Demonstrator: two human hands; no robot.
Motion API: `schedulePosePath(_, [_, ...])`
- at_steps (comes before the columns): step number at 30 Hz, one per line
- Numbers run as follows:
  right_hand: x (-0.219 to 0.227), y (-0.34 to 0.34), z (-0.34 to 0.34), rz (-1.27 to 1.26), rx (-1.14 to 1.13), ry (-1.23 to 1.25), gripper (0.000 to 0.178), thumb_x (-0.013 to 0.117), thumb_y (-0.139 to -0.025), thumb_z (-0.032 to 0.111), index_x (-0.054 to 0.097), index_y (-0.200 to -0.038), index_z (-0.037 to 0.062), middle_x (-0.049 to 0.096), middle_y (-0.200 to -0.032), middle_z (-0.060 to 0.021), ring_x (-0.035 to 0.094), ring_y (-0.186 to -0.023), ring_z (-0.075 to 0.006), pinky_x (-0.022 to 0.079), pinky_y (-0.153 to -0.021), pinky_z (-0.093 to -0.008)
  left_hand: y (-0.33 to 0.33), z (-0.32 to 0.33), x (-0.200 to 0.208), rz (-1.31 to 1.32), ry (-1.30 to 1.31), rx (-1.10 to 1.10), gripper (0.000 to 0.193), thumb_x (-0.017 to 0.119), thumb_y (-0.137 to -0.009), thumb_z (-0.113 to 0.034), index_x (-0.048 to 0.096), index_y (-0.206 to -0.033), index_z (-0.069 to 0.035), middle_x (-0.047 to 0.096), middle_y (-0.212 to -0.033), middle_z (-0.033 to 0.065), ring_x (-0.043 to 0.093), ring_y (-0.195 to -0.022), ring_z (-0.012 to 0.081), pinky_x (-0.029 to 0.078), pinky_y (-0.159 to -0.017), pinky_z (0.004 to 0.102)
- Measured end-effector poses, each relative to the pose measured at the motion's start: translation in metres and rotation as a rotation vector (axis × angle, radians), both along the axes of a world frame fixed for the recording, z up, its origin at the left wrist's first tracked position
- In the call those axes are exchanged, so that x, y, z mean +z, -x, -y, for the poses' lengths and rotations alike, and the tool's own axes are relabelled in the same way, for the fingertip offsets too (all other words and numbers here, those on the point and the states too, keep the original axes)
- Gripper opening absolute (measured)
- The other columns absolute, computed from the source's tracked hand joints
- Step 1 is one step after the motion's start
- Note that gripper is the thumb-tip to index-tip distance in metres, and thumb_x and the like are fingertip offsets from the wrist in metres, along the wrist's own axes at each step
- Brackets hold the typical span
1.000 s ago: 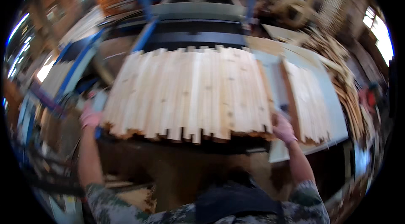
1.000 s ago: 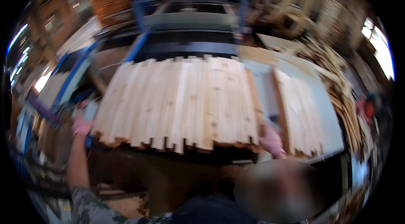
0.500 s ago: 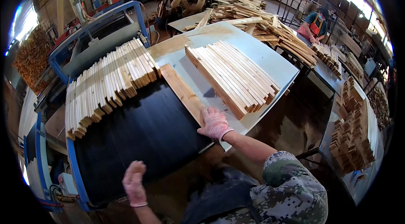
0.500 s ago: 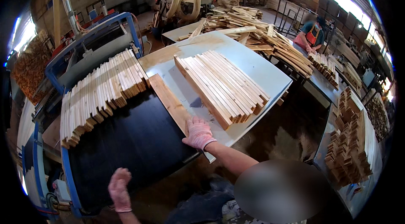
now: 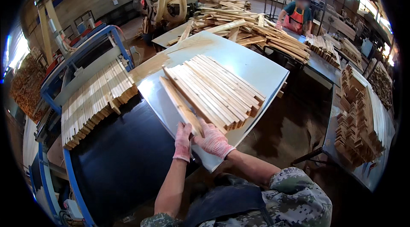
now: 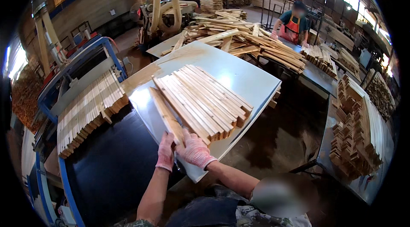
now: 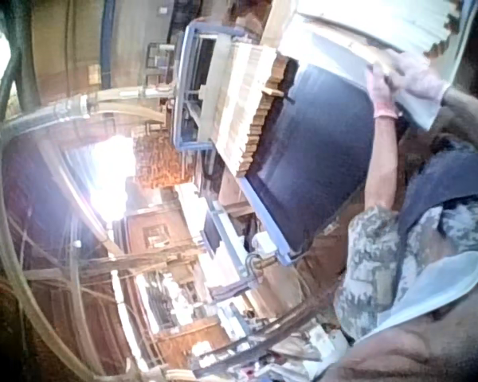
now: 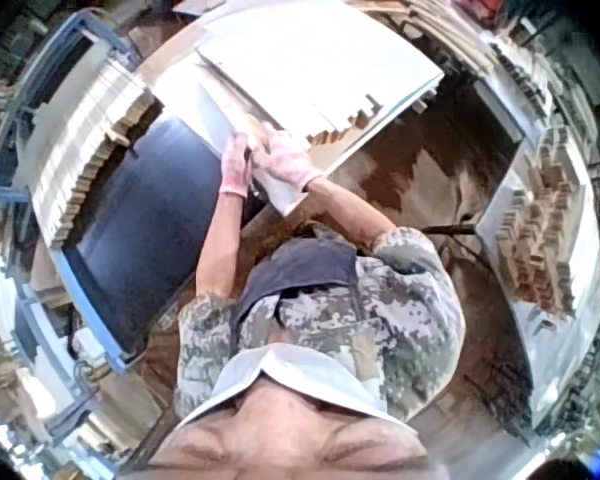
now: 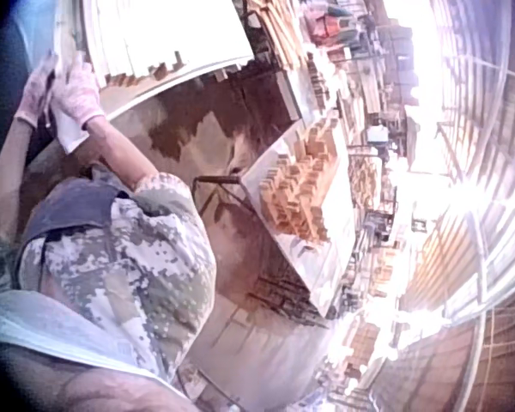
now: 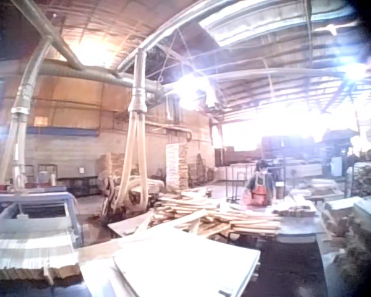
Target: The person repeatedly picks up stacks of thin wooden planks from a pile and places them onto a metal table. The person arranges the planks into neat stacks on the table surface.
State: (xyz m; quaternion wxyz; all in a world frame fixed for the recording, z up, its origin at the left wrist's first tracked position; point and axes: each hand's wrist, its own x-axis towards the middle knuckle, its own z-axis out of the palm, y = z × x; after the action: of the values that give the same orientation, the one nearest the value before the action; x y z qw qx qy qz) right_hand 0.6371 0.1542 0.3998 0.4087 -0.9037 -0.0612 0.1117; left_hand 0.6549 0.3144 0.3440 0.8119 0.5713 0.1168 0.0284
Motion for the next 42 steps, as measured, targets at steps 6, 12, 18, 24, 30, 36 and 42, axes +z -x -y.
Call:
schedulePosePath(6, [0.058, 0.027, 0.039, 0.051, 0.379, -0.126, 0.088, 0.070, -0.092, 0.048, 0.037, -0.159, 0.0025, 0.058, -0.142, -0.0297, 0.057, -0.132, -0.0432, 0.044, -0.114, -0.0439, -0.032, -0.012, -0.020, -0.022, -0.068, 0.122, 0.034, 0.072, -0.088, -0.016, 0.061, -0.116, 0.002, 0.071, -0.097, 0.0131, 0.069, -0.083, 0.0239, 0.058, -0.076, 0.0377])
schedulePosePath(12, [0.077, -0.039, 0.148, 0.198, 0.215, -0.302, 0.078, 0.074, -0.097, 0.039, 0.046, -0.153, -0.0067, 0.061, -0.140, -0.0291, 0.059, -0.133, -0.0364, 0.044, -0.115, -0.0402, -0.017, 0.036, 0.063, -0.241, -0.912, -0.118, 0.063, 0.074, -0.094, -0.035, 0.051, -0.143, -0.002, 0.074, -0.115, 0.0192, 0.073, -0.101, 0.0288, 0.055, -0.093, 0.0399])
schedulePosePath(18, [0.032, -0.183, 0.192, 0.288, -0.032, -0.181, 0.082, 0.075, -0.096, 0.035, 0.039, -0.156, -0.0086, 0.048, -0.157, -0.0289, 0.047, -0.147, -0.0345, 0.036, -0.121, -0.0374, 0.014, 0.056, 0.046, -0.072, -0.819, 0.091, 0.074, 0.073, -0.095, -0.045, 0.047, -0.149, -0.001, 0.073, -0.120, 0.0215, 0.072, -0.105, 0.0350, 0.053, -0.097, 0.0411])
schedulePosePath(24, [0.017, -0.272, 0.241, -0.121, 0.149, -0.009, 0.082, 0.057, -0.100, 0.058, 0.053, -0.146, -0.0095, 0.064, -0.140, -0.0261, 0.058, -0.134, -0.0322, 0.043, -0.112, -0.0372, -0.004, 0.095, 0.005, -0.144, -0.717, 0.197, 0.098, 0.065, -0.095, -0.063, 0.029, -0.164, -0.003, 0.041, -0.155, 0.0375, 0.035, -0.145, 0.0547, 0.028, -0.120, 0.0542])
schedulePosePath(30, [-0.007, -0.294, 0.268, -0.205, -0.013, -0.012, 0.084, 0.046, -0.105, 0.066, 0.059, -0.141, -0.0094, 0.068, -0.136, -0.0192, 0.061, -0.126, -0.0240, 0.045, -0.108, -0.0356, -0.042, 0.117, -0.021, -0.181, -0.663, 0.225, 0.096, 0.054, -0.100, -0.066, 0.028, -0.163, 0.001, 0.044, -0.157, 0.0316, 0.032, -0.148, 0.0525, 0.022, -0.125, 0.0516])
schedulePosePath(36, [-0.016, -0.339, 0.288, -0.219, 0.065, -0.250, 0.085, 0.046, -0.104, 0.067, 0.061, -0.140, -0.0083, 0.068, -0.135, -0.0171, 0.062, -0.124, -0.0226, 0.047, -0.106, -0.0362, -0.089, 0.154, -0.054, -0.079, -0.901, 0.409, 0.094, 0.049, -0.100, -0.066, 0.032, -0.160, 0.005, 0.051, -0.150, 0.0332, 0.046, -0.138, 0.0497, 0.028, -0.120, 0.0507])
schedulePosePath(42, [-0.001, -0.341, 0.339, -0.271, 0.029, -0.201, 0.075, 0.064, -0.096, 0.067, 0.071, -0.116, -0.0046, 0.073, -0.108, -0.0114, 0.070, -0.089, -0.0201, 0.057, -0.082, -0.0346, -0.105, 0.205, -0.005, -0.089, -0.657, 0.206, 0.115, 0.054, -0.091, -0.079, 0.020, -0.165, 0.004, 0.026, -0.168, 0.0286, 0.024, -0.155, 0.0450, 0.015, -0.128, 0.0486])
